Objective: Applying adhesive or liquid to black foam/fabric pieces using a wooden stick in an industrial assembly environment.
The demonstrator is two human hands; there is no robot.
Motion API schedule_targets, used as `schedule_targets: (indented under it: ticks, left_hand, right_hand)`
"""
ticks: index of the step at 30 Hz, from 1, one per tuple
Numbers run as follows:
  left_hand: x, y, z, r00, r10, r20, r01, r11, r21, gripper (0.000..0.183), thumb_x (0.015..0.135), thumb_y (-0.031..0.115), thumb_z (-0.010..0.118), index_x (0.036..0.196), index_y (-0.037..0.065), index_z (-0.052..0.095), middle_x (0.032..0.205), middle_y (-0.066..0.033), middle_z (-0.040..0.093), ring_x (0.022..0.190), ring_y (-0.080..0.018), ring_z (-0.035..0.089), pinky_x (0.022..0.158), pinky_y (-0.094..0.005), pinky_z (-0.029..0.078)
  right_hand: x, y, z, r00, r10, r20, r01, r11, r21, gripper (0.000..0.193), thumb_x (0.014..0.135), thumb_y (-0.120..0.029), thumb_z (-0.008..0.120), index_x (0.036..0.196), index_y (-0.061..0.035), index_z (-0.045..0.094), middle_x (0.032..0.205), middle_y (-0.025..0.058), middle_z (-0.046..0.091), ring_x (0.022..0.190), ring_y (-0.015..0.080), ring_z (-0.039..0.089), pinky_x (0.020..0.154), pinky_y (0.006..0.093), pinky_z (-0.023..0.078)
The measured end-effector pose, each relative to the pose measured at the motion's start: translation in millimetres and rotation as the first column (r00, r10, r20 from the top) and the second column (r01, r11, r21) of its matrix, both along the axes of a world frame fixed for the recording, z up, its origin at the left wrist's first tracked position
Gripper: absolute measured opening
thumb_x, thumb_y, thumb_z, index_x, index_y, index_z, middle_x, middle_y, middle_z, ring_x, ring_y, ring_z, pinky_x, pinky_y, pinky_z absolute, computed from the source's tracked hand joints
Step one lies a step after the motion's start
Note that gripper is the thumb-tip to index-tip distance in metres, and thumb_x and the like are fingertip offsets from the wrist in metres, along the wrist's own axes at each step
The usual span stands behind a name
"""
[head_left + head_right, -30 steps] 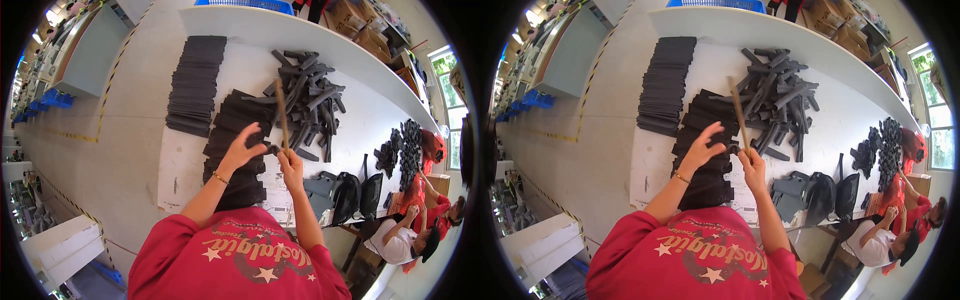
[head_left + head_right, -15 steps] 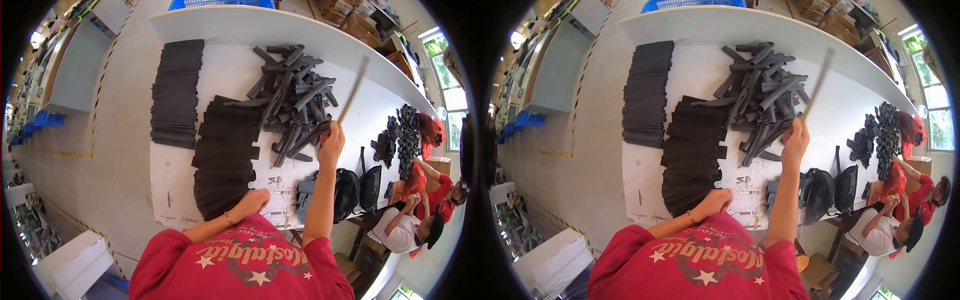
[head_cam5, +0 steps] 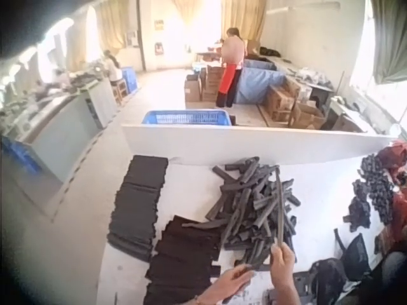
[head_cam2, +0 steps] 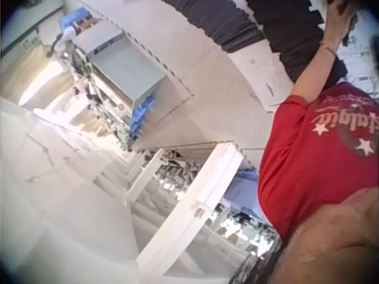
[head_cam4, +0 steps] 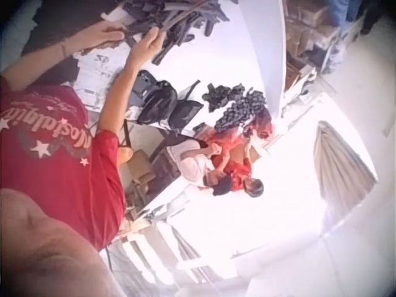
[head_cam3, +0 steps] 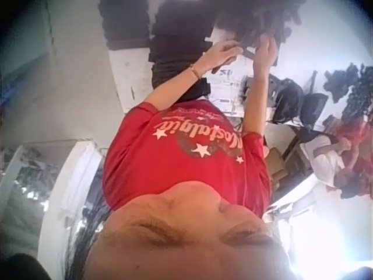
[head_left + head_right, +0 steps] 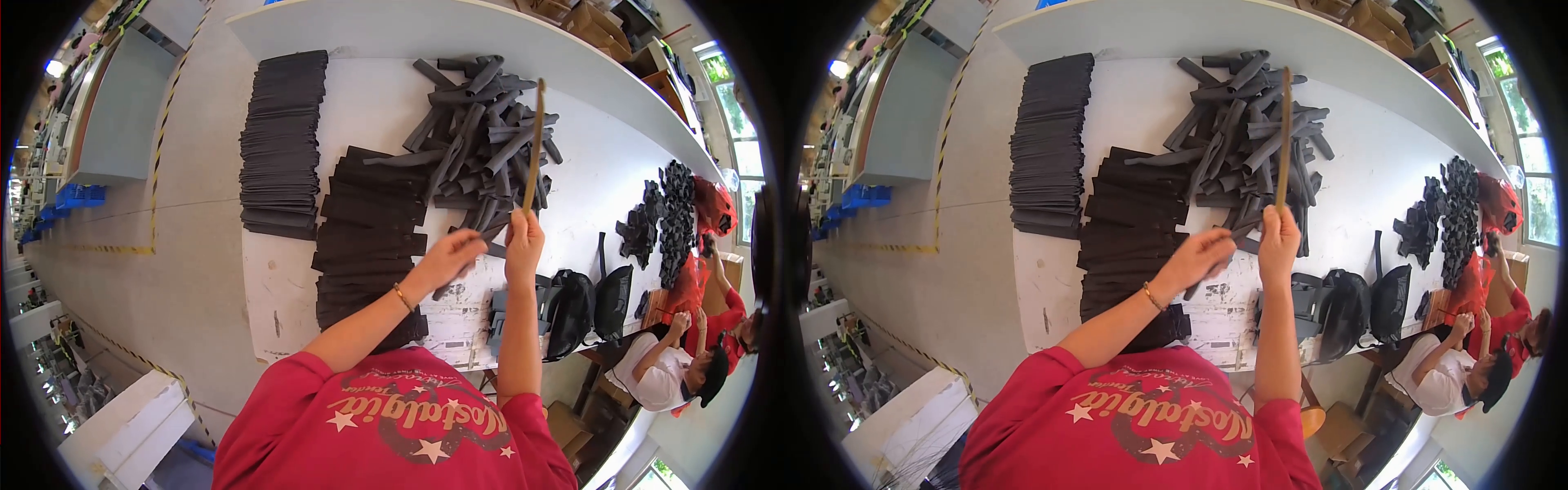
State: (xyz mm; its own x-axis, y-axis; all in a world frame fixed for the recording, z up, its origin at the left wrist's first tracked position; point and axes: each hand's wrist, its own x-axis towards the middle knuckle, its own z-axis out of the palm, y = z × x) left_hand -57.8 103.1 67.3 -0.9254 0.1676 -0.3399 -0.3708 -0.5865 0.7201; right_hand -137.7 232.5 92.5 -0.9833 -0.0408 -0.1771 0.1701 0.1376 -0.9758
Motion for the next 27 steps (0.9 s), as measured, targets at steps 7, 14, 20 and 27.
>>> schedule_targets:
  ticks: [7, 14, 20, 27]
  left_hand:
    - [3, -25, -36, 0.968, -0.214, 0.130, 0.250, 0.804, -0.540, 0.025, 0.092, 0.023, 0.057, 0.086, 0.000, 0.064, 0.056, 0.0013, 0.049, 0.049, -0.0053, 0.045, 0.045, -0.0247, 0.036]
    - [-8, -60, -75, 0.971, 0.232, 0.059, -0.125, 0.703, -0.700, 0.015, 0.089, 0.009, 0.058, 0.099, -0.001, 0.061, 0.073, -0.0035, 0.061, 0.057, -0.0088, 0.056, 0.051, -0.0239, 0.044]
    - [-14, -88, -87, 0.933, 0.330, -0.145, -0.327, 0.607, -0.724, 0.021, 0.086, 0.012, 0.064, 0.104, 0.001, 0.060, 0.089, -0.0063, 0.064, 0.078, -0.0116, 0.061, 0.070, -0.0260, 0.051]
    - [-65, -79, -43, 0.982, -0.170, 0.083, 0.186, 0.943, -0.275, 0.038, 0.092, 0.035, 0.059, 0.100, -0.002, 0.057, 0.081, -0.0042, 0.061, 0.073, -0.0125, 0.060, 0.069, -0.0264, 0.050]
  right_hand:
    - [-53, 20, -15, 0.859, -0.205, -0.469, 0.495, 0.569, 0.657, 0.024, 0.088, -0.028, 0.063, 0.088, -0.0038, 0.061, 0.065, 0.0086, 0.057, 0.058, 0.0251, 0.054, 0.058, 0.0380, 0.043]
    - [-36, -84, -80, 0.968, 0.182, -0.173, -0.042, 0.795, 0.605, 0.031, 0.082, -0.036, 0.069, 0.086, -0.0046, 0.066, 0.067, 0.0170, 0.062, 0.063, 0.0321, 0.062, 0.060, 0.0370, 0.047]
    - [-55, -90, -104, 0.990, 0.135, -0.047, -0.100, 0.884, 0.456, 0.031, 0.086, -0.027, 0.063, 0.076, 0.0019, 0.064, 0.061, 0.0125, 0.061, 0.055, 0.0294, 0.058, 0.055, 0.0374, 0.044]
    - [-28, -62, -41, 0.955, 0.254, 0.156, -0.261, 0.965, 0.032, 0.021, 0.086, -0.018, 0.066, 0.079, 0.0027, 0.064, 0.061, -0.0048, 0.051, 0.057, 0.0039, 0.040, 0.051, 0.0229, 0.032]
